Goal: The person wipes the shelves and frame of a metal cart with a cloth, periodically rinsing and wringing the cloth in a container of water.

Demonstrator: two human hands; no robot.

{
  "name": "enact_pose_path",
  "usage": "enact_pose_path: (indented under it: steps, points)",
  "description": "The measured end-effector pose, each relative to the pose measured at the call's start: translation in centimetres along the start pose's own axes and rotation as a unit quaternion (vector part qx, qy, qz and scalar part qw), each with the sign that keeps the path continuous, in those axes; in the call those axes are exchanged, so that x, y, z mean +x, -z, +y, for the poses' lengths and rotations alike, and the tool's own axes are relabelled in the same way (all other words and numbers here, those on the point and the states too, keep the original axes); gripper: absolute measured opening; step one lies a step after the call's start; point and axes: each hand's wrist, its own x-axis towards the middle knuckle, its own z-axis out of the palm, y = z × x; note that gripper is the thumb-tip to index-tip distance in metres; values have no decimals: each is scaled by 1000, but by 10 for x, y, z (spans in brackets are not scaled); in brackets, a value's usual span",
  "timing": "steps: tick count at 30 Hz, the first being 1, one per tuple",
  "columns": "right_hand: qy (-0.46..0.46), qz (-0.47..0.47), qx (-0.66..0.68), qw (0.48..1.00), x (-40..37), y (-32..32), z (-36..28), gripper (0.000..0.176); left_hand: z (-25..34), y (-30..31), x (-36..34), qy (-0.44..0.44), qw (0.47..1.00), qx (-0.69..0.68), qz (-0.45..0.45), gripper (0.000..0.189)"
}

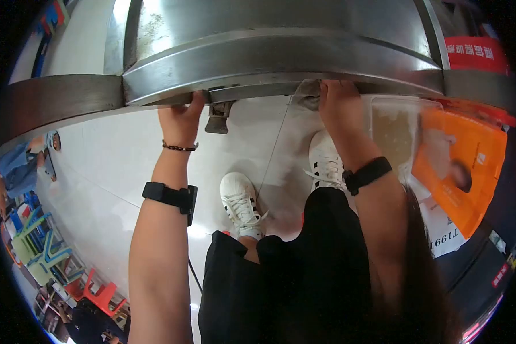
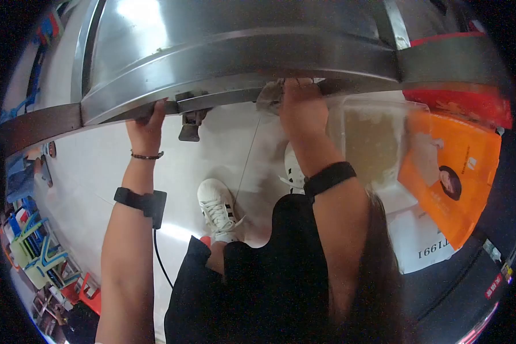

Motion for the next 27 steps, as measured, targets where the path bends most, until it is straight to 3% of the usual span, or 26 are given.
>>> enact_pose_path:
  steps: [1, 3, 4, 6, 9, 10, 13, 14, 18, 20, 25, 27]
  points:
    - [1, 1, -2, 1000, 2, 1, -1, 8, -6, -4, -3, -1, 1000, -2, 1, 18]
    - [-77, -124, -87, 985, 4, -1, -10, 14, -12, -10, -6, 77, 996, -33, 18, 17]
    - [-80, -124, -87, 985, 2, -8, -16, 14, -11, -11, -5, 66, 997, -21, 20, 16]
    - [20, -85, -44, 995, -3, -26, -34, 14, -8, -12, -4, 56, 998, -4, 22, 16]
    - [44, -139, 72, 987, 4, -42, -95, 12, -9, -11, -6, 43, 999, -1, 22, 16]
    - [4, -182, 127, 975, 9, -44, -118, 12, -10, -11, -6, 42, 999, -22, 18, 16]
    - [48, -131, 147, 979, 9, -39, -130, 12, -9, -6, -6, 69, 998, 2, 0, 15]
    - [84, -113, 152, 978, 7, -39, -117, 12, -8, -5, -7, 72, 997, 2, -1, 15]
    - [-16, -115, 21, 993, -9, -25, -33, 6, -4, -3, -8, 43, 998, 34, -23, 13]
    - [1, -20, 32, 999, -10, 0, 11, 4, -5, -4, -9, 43, 997, 56, -37, 13]
    - [-51, -46, -56, 996, -10, 8, 2, 8, 9, -19, -15, 126, 991, 49, -12, 11]
    - [-83, -24, -67, 994, -6, 2, -5, 8, 4, -17, -11, 93, 994, 49, -14, 10]
